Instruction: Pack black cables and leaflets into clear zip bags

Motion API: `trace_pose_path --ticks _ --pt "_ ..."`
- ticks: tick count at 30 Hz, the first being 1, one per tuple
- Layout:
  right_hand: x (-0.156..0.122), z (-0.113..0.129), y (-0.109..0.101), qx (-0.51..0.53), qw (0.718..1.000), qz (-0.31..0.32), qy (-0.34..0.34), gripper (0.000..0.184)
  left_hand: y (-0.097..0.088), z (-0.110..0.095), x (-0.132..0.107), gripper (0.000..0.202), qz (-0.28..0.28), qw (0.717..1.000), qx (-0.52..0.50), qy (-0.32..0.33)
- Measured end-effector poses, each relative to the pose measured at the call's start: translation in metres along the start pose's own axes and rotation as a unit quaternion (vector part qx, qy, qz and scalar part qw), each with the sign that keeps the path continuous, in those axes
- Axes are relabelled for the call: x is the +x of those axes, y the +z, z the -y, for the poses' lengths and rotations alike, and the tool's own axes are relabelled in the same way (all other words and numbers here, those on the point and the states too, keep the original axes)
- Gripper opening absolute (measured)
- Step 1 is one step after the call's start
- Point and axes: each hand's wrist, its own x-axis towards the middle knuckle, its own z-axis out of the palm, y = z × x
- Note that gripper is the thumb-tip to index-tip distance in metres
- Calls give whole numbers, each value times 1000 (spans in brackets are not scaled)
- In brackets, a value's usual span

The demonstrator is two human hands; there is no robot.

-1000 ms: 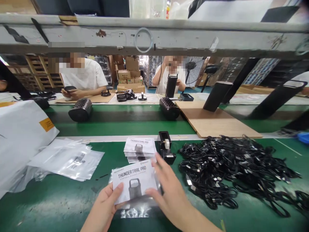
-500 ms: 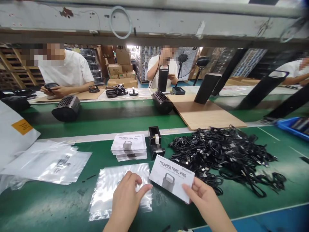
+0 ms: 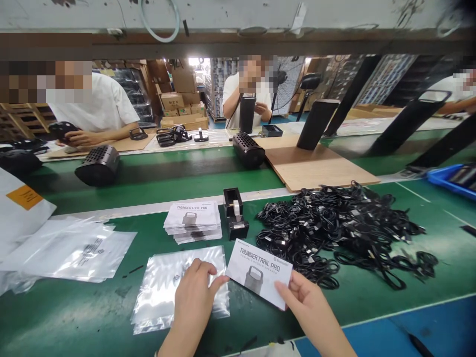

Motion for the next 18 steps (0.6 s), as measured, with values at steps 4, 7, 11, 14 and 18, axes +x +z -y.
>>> trace_pose_path --ticks 4,7,11,14,18 --pt "-2 -2 -2 2 1000 -8 1 43 3 0 -1 23 3 1000 -6 -10" --pt "-3 -3 2 13 1000 -2 -2 41 0 3 -5 28 -1 1000 -9 19" --pt "-2 -3 13 4 1000 14 -2 41 -2 5 -12 32 -3 998 -10 56" --pt "-3 -3 17 -14 1000 25 13 42 2 5 -15 28 -38 997 -24 67" --pt "-9 -2 14 -39 997 48 53 44 11 5 -20 18 -102 990 -54 77"
